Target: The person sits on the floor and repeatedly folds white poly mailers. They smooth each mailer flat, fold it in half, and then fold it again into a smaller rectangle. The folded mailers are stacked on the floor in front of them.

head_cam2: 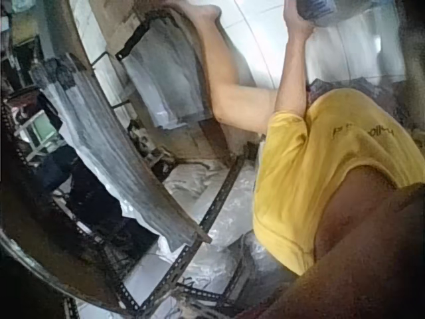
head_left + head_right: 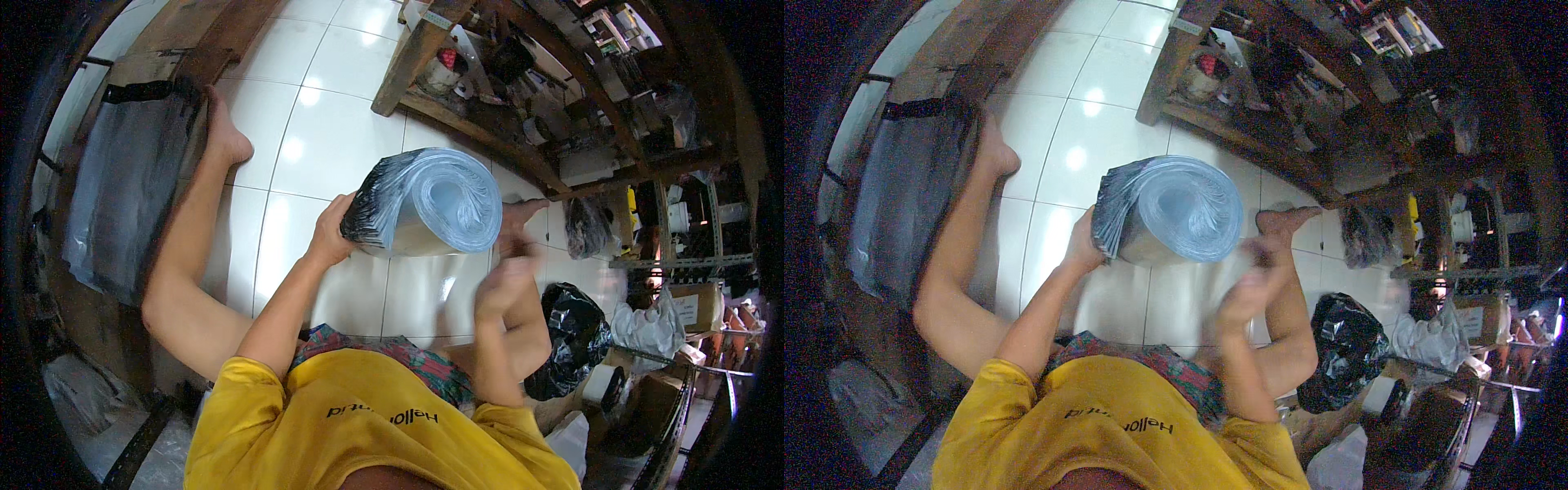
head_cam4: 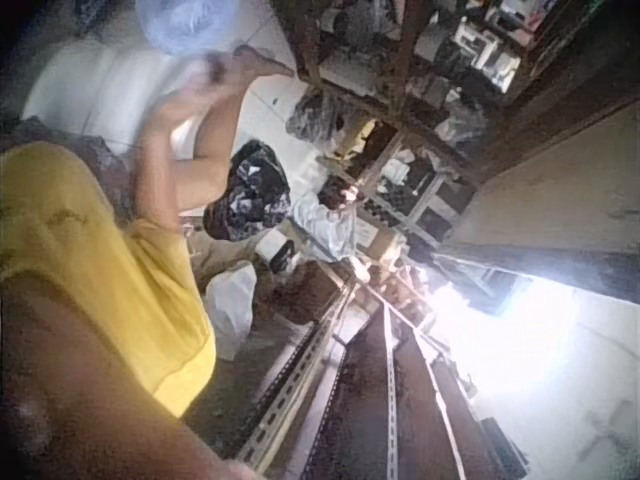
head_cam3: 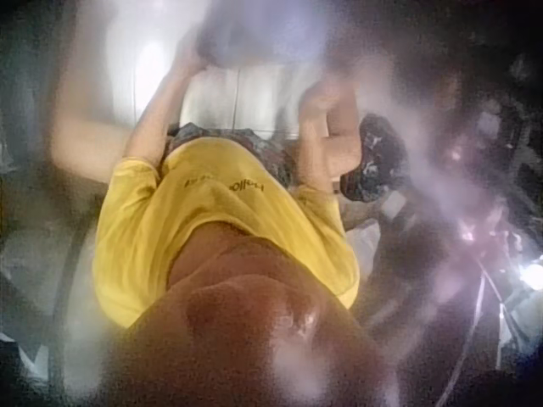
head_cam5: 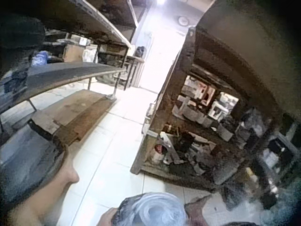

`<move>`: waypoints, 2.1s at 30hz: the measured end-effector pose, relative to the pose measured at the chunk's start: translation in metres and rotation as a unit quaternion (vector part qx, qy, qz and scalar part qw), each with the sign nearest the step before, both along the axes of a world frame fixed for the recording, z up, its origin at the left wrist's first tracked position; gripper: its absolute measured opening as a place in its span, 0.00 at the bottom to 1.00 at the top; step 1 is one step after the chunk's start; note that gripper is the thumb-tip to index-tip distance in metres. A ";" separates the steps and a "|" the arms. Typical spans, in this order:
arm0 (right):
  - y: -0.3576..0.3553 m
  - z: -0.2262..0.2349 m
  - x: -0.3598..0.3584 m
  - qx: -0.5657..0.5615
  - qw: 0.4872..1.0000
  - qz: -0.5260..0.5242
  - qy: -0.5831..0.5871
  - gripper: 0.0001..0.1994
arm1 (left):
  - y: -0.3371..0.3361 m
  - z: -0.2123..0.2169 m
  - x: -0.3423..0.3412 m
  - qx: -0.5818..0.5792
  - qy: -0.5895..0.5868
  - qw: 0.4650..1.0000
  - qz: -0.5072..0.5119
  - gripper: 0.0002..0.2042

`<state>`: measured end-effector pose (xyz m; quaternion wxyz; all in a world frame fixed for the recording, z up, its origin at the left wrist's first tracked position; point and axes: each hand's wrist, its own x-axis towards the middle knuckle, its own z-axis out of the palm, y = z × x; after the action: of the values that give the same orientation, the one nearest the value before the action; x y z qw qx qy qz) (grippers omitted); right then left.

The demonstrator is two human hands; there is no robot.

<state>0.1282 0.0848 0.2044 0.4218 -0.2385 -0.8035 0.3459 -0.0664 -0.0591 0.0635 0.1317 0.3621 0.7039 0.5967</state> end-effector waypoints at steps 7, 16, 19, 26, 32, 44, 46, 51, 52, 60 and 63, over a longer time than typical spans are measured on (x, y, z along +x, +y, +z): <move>-0.096 -0.147 -0.033 -0.193 0.979 -0.057 0.017 0.43 | -0.010 -0.020 0.027 -0.007 -0.062 0.998 -0.034 0.14; -0.078 -0.161 -0.032 -0.251 0.946 -0.133 0.153 0.37 | -0.029 -0.011 0.067 -0.075 -0.132 0.985 -0.080 0.26; -0.060 -0.156 -0.020 -0.209 0.963 -0.155 0.071 0.31 | -0.029 -0.021 0.062 -0.099 -0.096 0.989 -0.054 0.25; 0.031 -0.100 0.005 -0.255 0.966 -0.052 0.003 0.32 | -0.011 0.077 -0.010 -0.115 -0.294 0.949 0.024 0.18; 0.075 -0.211 0.000 -0.330 0.886 -0.071 -0.319 0.43 | 0.003 -0.020 -0.063 -0.293 -0.428 0.855 -0.027 0.18; 0.005 -0.180 -0.103 0.296 0.736 0.352 -0.498 0.07 | -0.009 -0.065 -0.083 -0.339 -0.443 0.830 0.003 0.18; 0.023 -0.172 -0.101 0.293 0.690 0.335 -0.571 0.11 | -0.007 -0.060 -0.083 -0.338 -0.446 0.829 0.002 0.21; 0.085 -0.158 -0.027 0.245 0.688 0.293 -0.617 0.17 | -0.012 -0.061 -0.086 -0.330 -0.453 0.828 0.000 0.13; 0.101 -0.159 -0.002 0.242 0.701 0.285 -0.607 0.17 | -0.011 -0.058 -0.085 -0.339 -0.440 0.832 0.001 0.16; 0.130 -0.165 0.104 0.130 0.817 0.006 -0.562 0.26 | -0.007 -0.062 -0.089 -0.351 -0.431 0.831 0.011 0.17; 0.147 -0.200 0.118 -0.092 0.859 -0.118 -0.489 0.35 | -0.009 -0.068 -0.094 -0.355 -0.433 0.828 0.018 0.17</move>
<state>0.2460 0.2313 0.0045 -0.0117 -0.5075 -0.8369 0.2048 -0.1600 -0.0679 -0.0040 0.5319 -0.0186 0.7444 0.4034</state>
